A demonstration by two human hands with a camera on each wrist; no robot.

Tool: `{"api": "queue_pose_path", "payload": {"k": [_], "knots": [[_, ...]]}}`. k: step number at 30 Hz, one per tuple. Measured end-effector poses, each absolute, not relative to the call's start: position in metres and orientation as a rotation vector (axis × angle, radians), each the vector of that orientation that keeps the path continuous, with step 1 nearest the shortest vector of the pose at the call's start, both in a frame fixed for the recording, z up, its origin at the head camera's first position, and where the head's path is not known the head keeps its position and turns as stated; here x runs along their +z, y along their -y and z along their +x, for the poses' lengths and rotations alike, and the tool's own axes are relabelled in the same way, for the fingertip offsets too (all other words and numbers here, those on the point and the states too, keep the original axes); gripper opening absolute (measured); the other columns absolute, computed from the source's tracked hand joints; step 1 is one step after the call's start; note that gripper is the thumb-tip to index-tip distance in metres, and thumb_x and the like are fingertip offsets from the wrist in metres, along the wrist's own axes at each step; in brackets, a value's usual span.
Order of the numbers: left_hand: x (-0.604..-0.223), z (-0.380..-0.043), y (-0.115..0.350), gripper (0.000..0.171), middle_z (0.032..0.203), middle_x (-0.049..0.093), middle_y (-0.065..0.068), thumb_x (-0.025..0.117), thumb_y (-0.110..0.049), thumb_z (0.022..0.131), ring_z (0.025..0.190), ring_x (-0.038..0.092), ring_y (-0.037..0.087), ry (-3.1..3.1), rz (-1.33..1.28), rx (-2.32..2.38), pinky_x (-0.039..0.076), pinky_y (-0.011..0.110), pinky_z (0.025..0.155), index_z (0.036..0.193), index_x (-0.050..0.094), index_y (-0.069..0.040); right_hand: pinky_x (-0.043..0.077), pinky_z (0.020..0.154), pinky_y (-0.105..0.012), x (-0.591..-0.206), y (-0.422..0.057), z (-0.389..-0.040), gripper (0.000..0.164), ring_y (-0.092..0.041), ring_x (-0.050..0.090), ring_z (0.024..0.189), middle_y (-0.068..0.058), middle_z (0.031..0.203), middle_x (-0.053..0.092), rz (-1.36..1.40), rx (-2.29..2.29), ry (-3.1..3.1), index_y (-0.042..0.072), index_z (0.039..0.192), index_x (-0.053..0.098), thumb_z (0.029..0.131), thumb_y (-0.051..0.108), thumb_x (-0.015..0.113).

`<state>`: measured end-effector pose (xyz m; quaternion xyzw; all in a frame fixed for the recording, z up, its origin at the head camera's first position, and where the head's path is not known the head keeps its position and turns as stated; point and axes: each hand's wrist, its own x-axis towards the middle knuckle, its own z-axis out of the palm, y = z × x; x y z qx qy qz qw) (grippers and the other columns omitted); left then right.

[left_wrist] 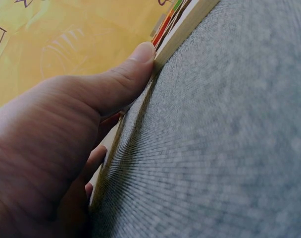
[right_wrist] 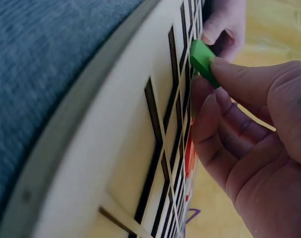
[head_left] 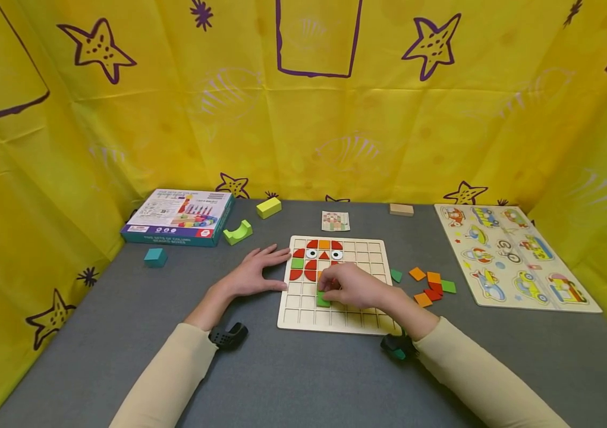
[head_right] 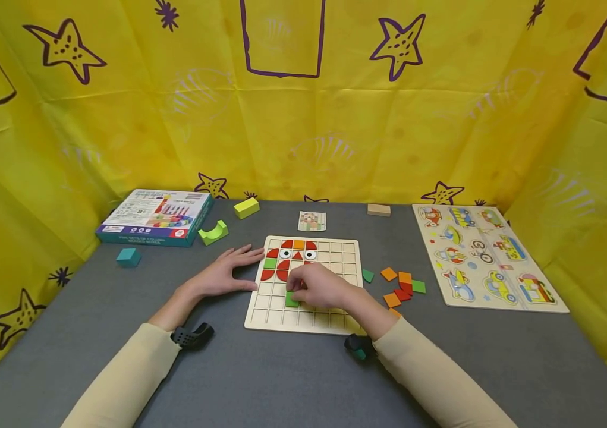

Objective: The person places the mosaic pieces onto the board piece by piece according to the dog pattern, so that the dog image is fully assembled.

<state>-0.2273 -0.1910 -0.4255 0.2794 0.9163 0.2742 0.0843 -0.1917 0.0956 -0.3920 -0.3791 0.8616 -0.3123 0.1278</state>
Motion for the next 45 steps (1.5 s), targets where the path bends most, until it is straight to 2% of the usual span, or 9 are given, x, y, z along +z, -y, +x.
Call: {"api": "queue_pose_path", "payload": {"k": [6, 17, 34, 39, 45], "knots": [[-0.426, -0.227, 0.191, 0.078, 0.16, 0.038, 0.003, 0.078, -0.042, 0.088, 0.151, 0.018, 0.035, -2.735, 0.859, 0.824, 0.01, 0.062, 0.116, 0.153, 0.047, -0.013, 0.05, 0.073, -0.029, -0.396, -0.093, -0.19, 0.003, -0.007, 0.056, 0.074, 0.01, 0.08, 0.062, -1.15, -0.862, -2.513, 0.009, 0.093, 0.073, 0.091, 0.007, 0.075], [-0.431, -0.23, 0.192, 0.077, 0.16, 0.038, 0.003, 0.078, -0.042, 0.088, 0.151, 0.018, 0.035, -2.733, 0.877, 0.821, 0.009, 0.062, 0.117, 0.153, 0.047, -0.013, 0.051, 0.075, -0.03, -0.396, -0.102, -0.188, 0.006, -0.009, 0.057, 0.078, 0.011, 0.085, 0.063, -1.131, -0.865, -2.531, 0.013, 0.097, 0.073, 0.092, 0.013, 0.076], [-0.428, -0.229, 0.194, 0.077, 0.158, 0.041, 0.007, 0.078, -0.042, 0.088, 0.15, 0.021, 0.037, -2.731, 0.931, 0.836, 0.009, 0.062, 0.117, 0.152, 0.048, -0.009, 0.051, 0.072, -0.034, -0.38, -0.198, -0.202, 0.011, -0.015, 0.059, 0.079, 0.004, 0.088, 0.064, -0.83, -0.935, -2.74, 0.005, 0.103, 0.071, 0.093, 0.007, 0.073], [-0.428, -0.228, 0.193, 0.078, 0.159, 0.039, 0.005, 0.078, -0.042, 0.088, 0.15, 0.02, 0.036, -2.732, 0.913, 0.823, 0.009, 0.061, 0.117, 0.152, 0.047, -0.011, 0.053, 0.074, -0.033, -0.38, -0.218, -0.195, 0.011, -0.015, 0.06, 0.08, 0.005, 0.088, 0.066, -0.795, -0.911, -2.748, 0.006, 0.102, 0.072, 0.092, 0.01, 0.075], [-0.428, -0.228, 0.193, 0.079, 0.159, 0.038, 0.004, 0.078, -0.042, 0.088, 0.151, 0.018, 0.035, -2.73, 0.894, 0.823, 0.008, 0.06, 0.117, 0.153, 0.046, -0.011, 0.052, 0.069, -0.029, -0.383, -0.234, -0.176, 0.012, -0.013, 0.059, 0.079, 0.006, 0.089, 0.066, -0.776, -0.924, -2.679, 0.008, 0.103, 0.071, 0.093, 0.014, 0.075]]}}
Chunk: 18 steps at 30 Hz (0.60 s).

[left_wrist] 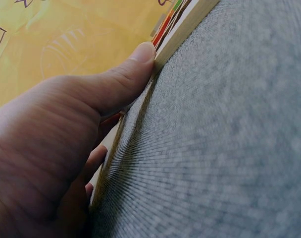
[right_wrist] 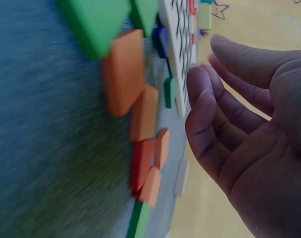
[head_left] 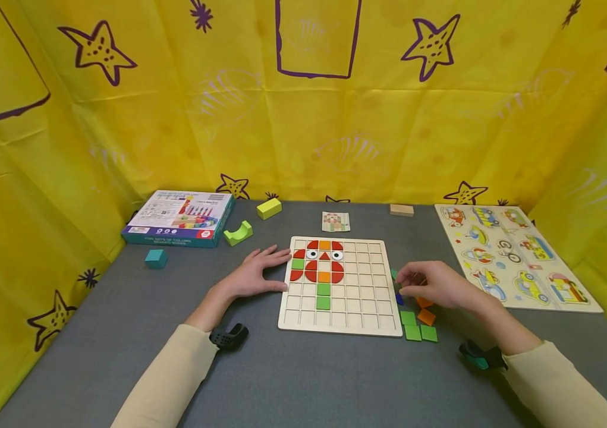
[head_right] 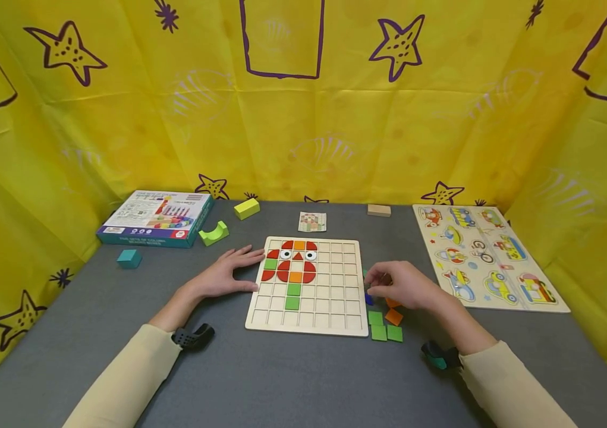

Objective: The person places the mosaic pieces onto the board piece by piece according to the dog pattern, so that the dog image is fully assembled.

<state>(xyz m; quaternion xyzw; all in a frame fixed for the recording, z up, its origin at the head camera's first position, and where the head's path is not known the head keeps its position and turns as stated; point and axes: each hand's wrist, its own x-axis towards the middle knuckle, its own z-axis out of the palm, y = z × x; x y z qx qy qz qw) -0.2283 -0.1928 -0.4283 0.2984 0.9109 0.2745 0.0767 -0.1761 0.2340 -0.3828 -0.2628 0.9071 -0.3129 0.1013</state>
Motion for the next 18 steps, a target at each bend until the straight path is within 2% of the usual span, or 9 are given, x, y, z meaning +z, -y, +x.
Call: {"api": "queue_pose_path", "payload": {"k": [8, 18], "knots": [[-0.428, -0.227, 0.194, 0.078, 0.159, 0.039, 0.004, 0.078, -0.043, 0.088, 0.151, 0.019, 0.035, -2.734, 0.904, 0.823, 0.008, 0.061, 0.117, 0.152, 0.047, -0.011, 0.051, 0.069, -0.027, -0.393, -0.246, -0.153, 0.015, -0.007, 0.057, 0.077, 0.009, 0.09, 0.065, -0.876, -0.928, -2.583, 0.011, 0.103, 0.071, 0.09, 0.017, 0.078], [-0.427, -0.227, 0.193, 0.079, 0.16, 0.038, 0.004, 0.078, -0.043, 0.088, 0.151, 0.018, 0.035, -2.734, 0.895, 0.811, 0.008, 0.06, 0.118, 0.153, 0.046, -0.012, 0.05, 0.069, -0.028, -0.397, -0.241, -0.145, 0.019, -0.004, 0.054, 0.078, 0.009, 0.094, 0.061, -0.945, -0.811, -2.599, 0.01, 0.106, 0.07, 0.09, 0.018, 0.078]]}}
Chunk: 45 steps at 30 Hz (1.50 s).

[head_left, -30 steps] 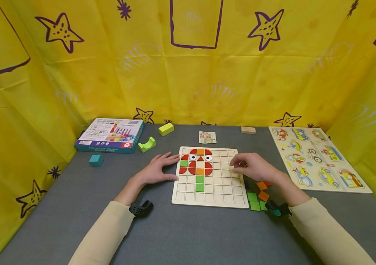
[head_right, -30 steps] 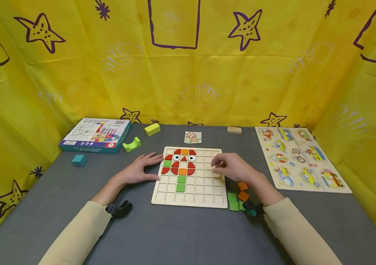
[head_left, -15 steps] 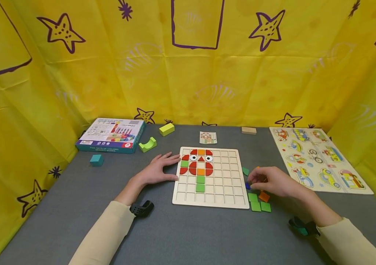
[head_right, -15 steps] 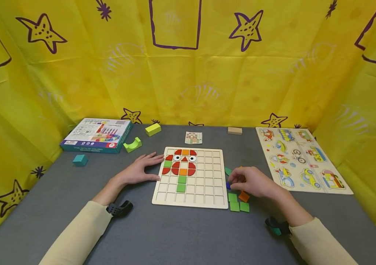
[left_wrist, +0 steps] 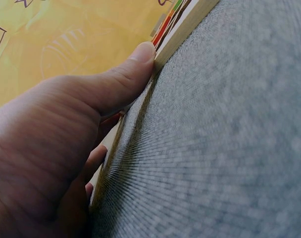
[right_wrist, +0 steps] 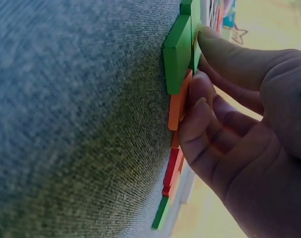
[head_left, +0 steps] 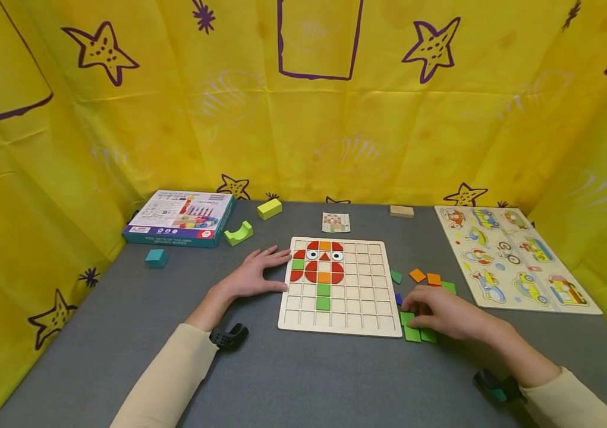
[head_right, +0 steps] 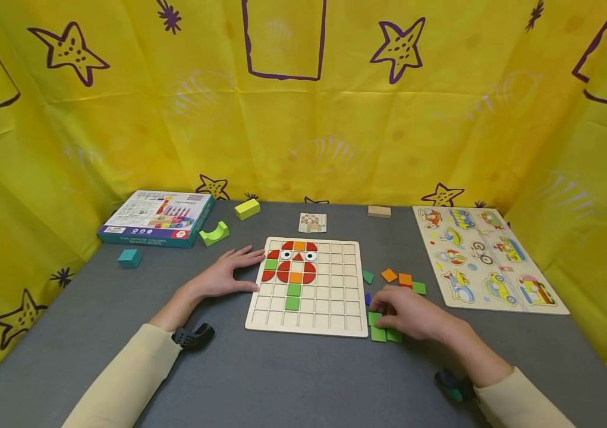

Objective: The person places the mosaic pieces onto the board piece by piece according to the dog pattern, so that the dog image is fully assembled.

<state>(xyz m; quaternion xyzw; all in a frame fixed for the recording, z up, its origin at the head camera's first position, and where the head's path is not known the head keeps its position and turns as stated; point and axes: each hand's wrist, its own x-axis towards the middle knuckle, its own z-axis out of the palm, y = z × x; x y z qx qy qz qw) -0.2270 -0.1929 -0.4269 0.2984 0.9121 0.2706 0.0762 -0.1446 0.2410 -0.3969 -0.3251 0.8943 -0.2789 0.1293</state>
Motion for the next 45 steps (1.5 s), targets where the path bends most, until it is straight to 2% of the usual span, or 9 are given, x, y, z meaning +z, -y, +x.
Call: {"api": "queue_pose_path", "payload": {"k": [8, 14, 33, 41, 45], "knots": [[-0.428, -0.229, 0.191, 0.078, 0.159, 0.039, 0.004, 0.077, -0.043, 0.089, 0.151, 0.019, 0.035, -2.735, 0.906, 0.797, 0.009, 0.061, 0.117, 0.153, 0.046, -0.011, 0.047, 0.066, -0.026, -0.394, -0.239, -0.144, 0.011, -0.005, 0.052, 0.074, 0.01, 0.086, 0.058, -0.906, -0.842, -2.589, 0.014, 0.096, 0.065, 0.092, 0.012, 0.075], [-0.428, -0.228, 0.191, 0.078, 0.159, 0.039, 0.005, 0.077, -0.043, 0.088, 0.151, 0.019, 0.036, -2.734, 0.904, 0.801, 0.009, 0.061, 0.117, 0.153, 0.047, -0.011, 0.049, 0.067, -0.026, -0.384, -0.231, -0.148, 0.008, -0.006, 0.056, 0.074, 0.01, 0.083, 0.06, -0.873, -0.891, -2.616, 0.014, 0.095, 0.065, 0.094, 0.009, 0.072], [-0.43, -0.228, 0.193, 0.078, 0.159, 0.038, 0.003, 0.078, -0.042, 0.088, 0.151, 0.018, 0.034, -2.738, 0.891, 0.805, 0.008, 0.059, 0.118, 0.153, 0.047, -0.012, 0.05, 0.073, -0.029, -0.397, -0.119, -0.158, 0.007, -0.009, 0.057, 0.078, 0.012, 0.086, 0.062, -1.072, -1.028, -2.542, 0.015, 0.096, 0.07, 0.093, 0.01, 0.074], [-0.432, -0.228, 0.192, 0.077, 0.159, 0.039, 0.004, 0.077, -0.042, 0.089, 0.151, 0.019, 0.034, -2.731, 0.905, 0.825, 0.007, 0.059, 0.118, 0.152, 0.047, -0.011, 0.05, 0.072, -0.028, -0.405, -0.098, -0.16, 0.004, -0.008, 0.057, 0.075, 0.011, 0.082, 0.063, -1.044, -1.016, -2.553, 0.01, 0.094, 0.072, 0.092, 0.008, 0.075], [-0.43, -0.228, 0.192, 0.077, 0.159, 0.039, 0.004, 0.078, -0.042, 0.088, 0.151, 0.019, 0.034, -2.738, 0.905, 0.831, 0.007, 0.06, 0.118, 0.152, 0.047, -0.011, 0.051, 0.073, -0.028, -0.404, -0.095, -0.158, 0.005, -0.007, 0.057, 0.074, 0.012, 0.081, 0.063, -1.057, -0.996, -2.553, 0.012, 0.093, 0.072, 0.092, 0.008, 0.075]]}}
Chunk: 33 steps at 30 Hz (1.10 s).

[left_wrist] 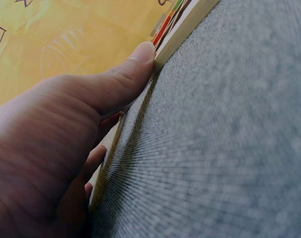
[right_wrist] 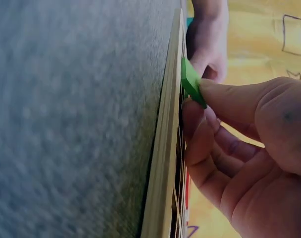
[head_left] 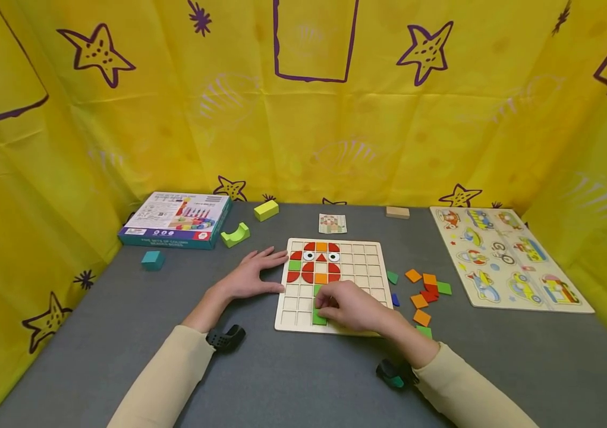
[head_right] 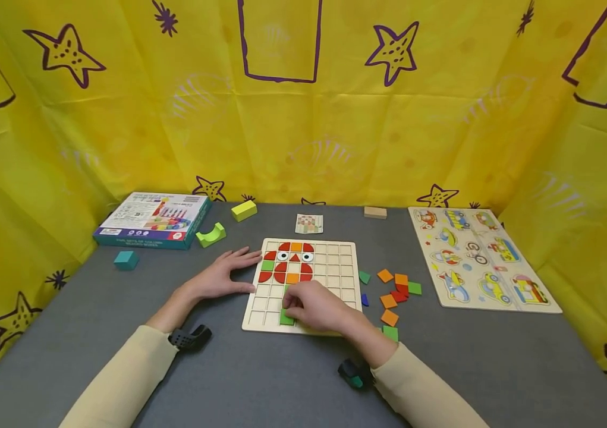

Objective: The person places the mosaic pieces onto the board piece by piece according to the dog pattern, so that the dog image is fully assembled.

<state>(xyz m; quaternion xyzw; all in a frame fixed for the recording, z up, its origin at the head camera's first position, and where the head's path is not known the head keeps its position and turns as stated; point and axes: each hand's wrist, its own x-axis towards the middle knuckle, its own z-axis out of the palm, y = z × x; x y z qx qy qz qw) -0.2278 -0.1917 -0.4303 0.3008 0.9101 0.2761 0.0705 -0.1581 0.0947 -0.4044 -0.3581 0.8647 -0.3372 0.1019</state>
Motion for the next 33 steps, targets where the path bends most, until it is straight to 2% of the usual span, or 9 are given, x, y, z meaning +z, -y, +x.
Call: {"api": "queue_pose_path", "payload": {"k": [13, 18, 33], "knots": [[-0.429, -0.229, 0.193, 0.078, 0.159, 0.039, 0.003, 0.077, -0.045, 0.088, 0.151, 0.018, 0.034, -2.732, 0.875, 0.816, 0.007, 0.06, 0.118, 0.153, 0.047, -0.012, 0.05, 0.074, -0.027, -0.406, -0.094, -0.157, 0.006, -0.008, 0.056, 0.078, 0.014, 0.084, 0.062, -1.098, -0.941, -2.524, 0.017, 0.096, 0.072, 0.093, 0.013, 0.075], [-0.428, -0.229, 0.193, 0.079, 0.16, 0.038, 0.003, 0.077, -0.046, 0.088, 0.152, 0.017, 0.033, -2.727, 0.867, 0.815, 0.006, 0.06, 0.118, 0.153, 0.046, -0.013, 0.051, 0.074, -0.028, -0.402, -0.101, -0.159, 0.008, -0.008, 0.057, 0.078, 0.013, 0.085, 0.063, -1.086, -0.977, -2.515, 0.014, 0.098, 0.072, 0.092, 0.012, 0.076], [-0.427, -0.229, 0.193, 0.079, 0.16, 0.037, 0.003, 0.077, -0.045, 0.088, 0.151, 0.017, 0.034, -2.731, 0.862, 0.816, 0.008, 0.062, 0.117, 0.154, 0.045, -0.013, 0.053, 0.076, -0.033, -0.394, -0.165, -0.172, 0.015, -0.014, 0.06, 0.085, 0.006, 0.095, 0.065, -0.872, -1.024, -2.704, 0.009, 0.107, 0.072, 0.092, 0.011, 0.076]]}}
